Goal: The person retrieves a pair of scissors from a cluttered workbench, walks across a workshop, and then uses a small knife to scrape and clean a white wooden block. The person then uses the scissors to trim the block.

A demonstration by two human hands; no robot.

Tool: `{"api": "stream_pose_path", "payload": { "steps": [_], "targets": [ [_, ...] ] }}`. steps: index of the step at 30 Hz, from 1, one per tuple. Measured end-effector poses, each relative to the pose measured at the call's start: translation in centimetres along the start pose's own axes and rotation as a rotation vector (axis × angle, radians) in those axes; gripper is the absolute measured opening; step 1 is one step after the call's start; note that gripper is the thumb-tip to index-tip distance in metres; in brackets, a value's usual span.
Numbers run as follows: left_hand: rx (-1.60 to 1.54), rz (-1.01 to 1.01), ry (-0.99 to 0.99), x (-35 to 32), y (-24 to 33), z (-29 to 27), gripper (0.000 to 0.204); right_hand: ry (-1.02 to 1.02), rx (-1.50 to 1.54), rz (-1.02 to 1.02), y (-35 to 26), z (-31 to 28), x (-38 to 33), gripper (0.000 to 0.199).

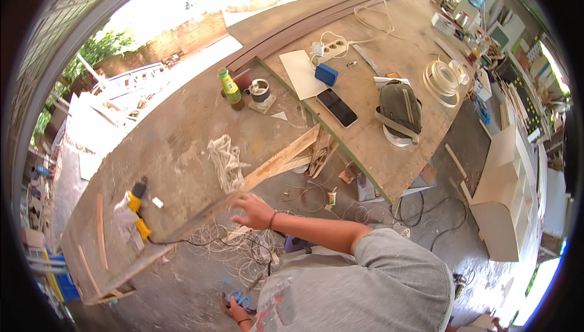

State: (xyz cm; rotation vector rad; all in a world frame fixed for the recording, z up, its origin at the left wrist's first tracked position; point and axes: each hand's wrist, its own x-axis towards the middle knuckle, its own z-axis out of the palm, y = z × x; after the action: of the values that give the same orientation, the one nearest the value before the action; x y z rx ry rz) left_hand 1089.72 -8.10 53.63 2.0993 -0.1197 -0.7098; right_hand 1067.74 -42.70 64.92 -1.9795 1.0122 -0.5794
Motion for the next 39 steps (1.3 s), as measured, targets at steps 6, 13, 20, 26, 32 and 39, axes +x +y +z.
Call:
{"api": "stream_pose_path", "payload": {
  "steps": [6, 13, 20, 26, 32, 39],
  "targets": [
    [0.554, 0.101, 0.027, 5.3, 0.6, 3.0, 0.047, 0.147, -0.307, 0.095, 3.4, -0.2, 11.5, 0.075],
    [0.823, 0.076, -0.098, 9.0, -4.7, 1.8, 0.054, 0.107, -0.546, 0.100, 5.1, 2.9, 13.9, 0.062],
    [1.373, -0.080, -0.184, 11.4, -12.3, -12.5, 0.049, 0.302, 0.689, 0.135, 5.8, -3.3, 16.6, 0.043],
    [0.436, -0.378, 0.478, 1.3, 1.6, -5.9, 0.036, 0.144, 0.166, -0.108, 5.1, -4.1, 17.8, 0.051],
    [0.507, -0.513, 0.632, -5.0, -9.2, -7.1, 0.037, 0.133, -0.434, -0.127, 1.9, 3.1, 17.6, 0.046],
    [0.214, -0.871, 0.369, -11.6, -24.7, -7.2, 0.025, -0.173, -0.185, -0.474, -14.4, 19.1, 23.2, 0.057]
  ]
}}
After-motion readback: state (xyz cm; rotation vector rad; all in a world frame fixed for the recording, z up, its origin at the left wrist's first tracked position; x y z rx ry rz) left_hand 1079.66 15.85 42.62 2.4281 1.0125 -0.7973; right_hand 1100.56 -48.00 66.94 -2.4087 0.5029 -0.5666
